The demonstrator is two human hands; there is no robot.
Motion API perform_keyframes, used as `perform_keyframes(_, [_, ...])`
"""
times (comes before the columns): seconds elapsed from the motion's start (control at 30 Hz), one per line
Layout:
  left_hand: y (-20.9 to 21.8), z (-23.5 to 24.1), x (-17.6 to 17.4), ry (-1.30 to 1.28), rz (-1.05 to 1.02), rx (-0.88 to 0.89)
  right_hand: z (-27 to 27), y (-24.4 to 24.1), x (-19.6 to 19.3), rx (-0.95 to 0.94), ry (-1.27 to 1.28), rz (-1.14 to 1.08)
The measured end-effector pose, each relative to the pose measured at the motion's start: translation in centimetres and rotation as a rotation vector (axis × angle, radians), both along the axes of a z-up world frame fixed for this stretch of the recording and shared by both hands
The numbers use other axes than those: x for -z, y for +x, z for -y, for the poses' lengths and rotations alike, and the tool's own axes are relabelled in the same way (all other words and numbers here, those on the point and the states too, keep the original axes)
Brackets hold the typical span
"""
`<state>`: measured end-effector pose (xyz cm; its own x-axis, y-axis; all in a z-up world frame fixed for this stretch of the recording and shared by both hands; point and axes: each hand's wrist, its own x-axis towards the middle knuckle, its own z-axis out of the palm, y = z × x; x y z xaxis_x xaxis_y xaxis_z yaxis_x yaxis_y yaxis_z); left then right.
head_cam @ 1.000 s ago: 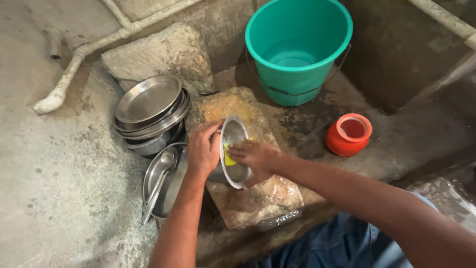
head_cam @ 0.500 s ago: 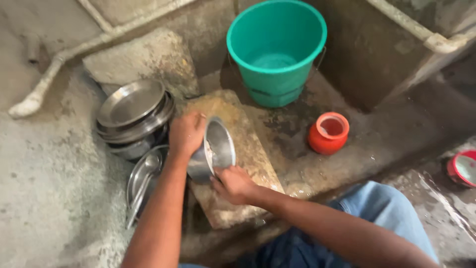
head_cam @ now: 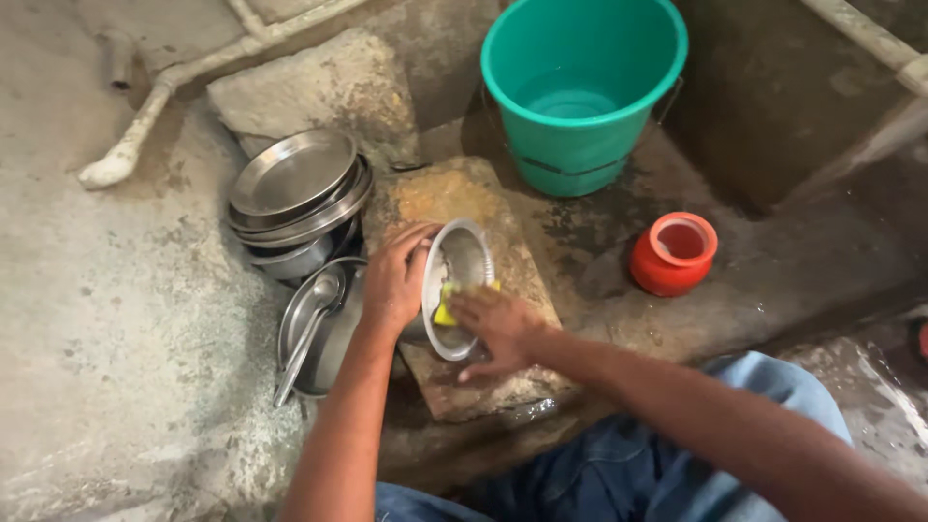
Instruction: The person scrubs a metal bowl with a yellow sponge, rinses it with water from a red cup, and places it into a green bucket. The person repeats this process for multiple metal plates and bowls.
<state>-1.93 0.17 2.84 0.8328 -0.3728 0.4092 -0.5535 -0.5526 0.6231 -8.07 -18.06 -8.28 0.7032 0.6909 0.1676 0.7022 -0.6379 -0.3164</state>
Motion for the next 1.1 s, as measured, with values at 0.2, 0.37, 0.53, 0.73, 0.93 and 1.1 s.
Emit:
perform_keyframes(0.2, [1.0,0.5,0.3,0.016,0.028,-0.017,0.1,1.0,-1.0,-0.016,-0.037,-0.056])
perform_keyframes(0.37, [2.0,0.7,0.5,0.018,-0.062,-0.075,-1.3,-1.2,-1.5,-0.021,0.501,-0.818])
perform_keyframes(0.53, [3.2,1.4,1.2,0.053,-0.195,-0.123,0.4,0.2,-0.9,-0.093,0.259,-0.444])
perform_keyframes(0.73, [3.8,1.1,1.2,0.045,-0.154,-0.115,1.3,3.3,-1.2,-0.064,-0.104,0.119])
perform_keyframes(0.93, [3.4,1.4,1.2,0.050,-0.130,-0.138,-0.2,0.5,-0.6,-0.066,0.149,-0.534])
perform_keyframes(1.1, [3.5,1.6,0.6,0.051,-0.152,-0.138,-1.4,0.3,-0.7,-0.221,1.183,-1.218])
